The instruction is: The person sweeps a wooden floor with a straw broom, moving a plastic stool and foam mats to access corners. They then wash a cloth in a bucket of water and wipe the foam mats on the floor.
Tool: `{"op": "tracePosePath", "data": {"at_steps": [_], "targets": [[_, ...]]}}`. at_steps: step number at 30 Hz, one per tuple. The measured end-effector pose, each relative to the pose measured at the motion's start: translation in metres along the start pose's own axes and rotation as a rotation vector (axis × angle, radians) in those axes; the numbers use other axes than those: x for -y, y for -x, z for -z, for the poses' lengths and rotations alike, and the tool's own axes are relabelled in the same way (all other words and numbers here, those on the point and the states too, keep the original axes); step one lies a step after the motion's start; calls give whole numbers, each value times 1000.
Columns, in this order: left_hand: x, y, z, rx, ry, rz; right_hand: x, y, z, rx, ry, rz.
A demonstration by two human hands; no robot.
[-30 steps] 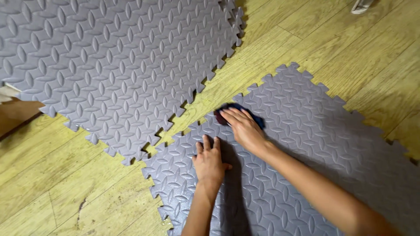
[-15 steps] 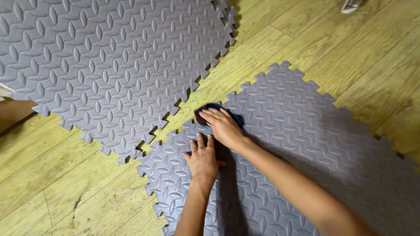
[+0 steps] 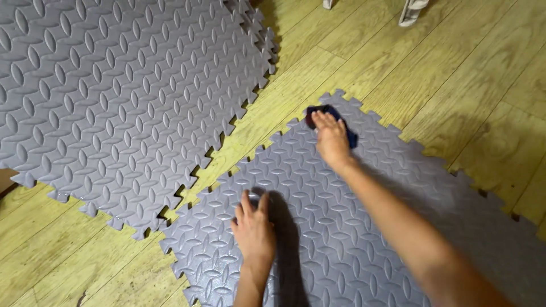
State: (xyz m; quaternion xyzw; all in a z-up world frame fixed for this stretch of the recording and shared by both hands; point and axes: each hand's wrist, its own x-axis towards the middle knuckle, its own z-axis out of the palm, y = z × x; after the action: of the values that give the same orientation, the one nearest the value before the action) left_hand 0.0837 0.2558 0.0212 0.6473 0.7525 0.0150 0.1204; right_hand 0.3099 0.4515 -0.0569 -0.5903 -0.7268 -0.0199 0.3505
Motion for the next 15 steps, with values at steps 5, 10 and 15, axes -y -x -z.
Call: {"op": "tracePosePath", "data": {"at_steps": [5, 10, 15], "targets": [[-11, 17, -47, -280, 87, -134, 70, 59, 1, 261, -210, 288], [15, 31, -44, -393, 135, -219, 76, 55, 34, 365, -242, 234], [67, 96, -20, -458, 139, 286, 77, 59, 25, 259, -148, 288]]}}
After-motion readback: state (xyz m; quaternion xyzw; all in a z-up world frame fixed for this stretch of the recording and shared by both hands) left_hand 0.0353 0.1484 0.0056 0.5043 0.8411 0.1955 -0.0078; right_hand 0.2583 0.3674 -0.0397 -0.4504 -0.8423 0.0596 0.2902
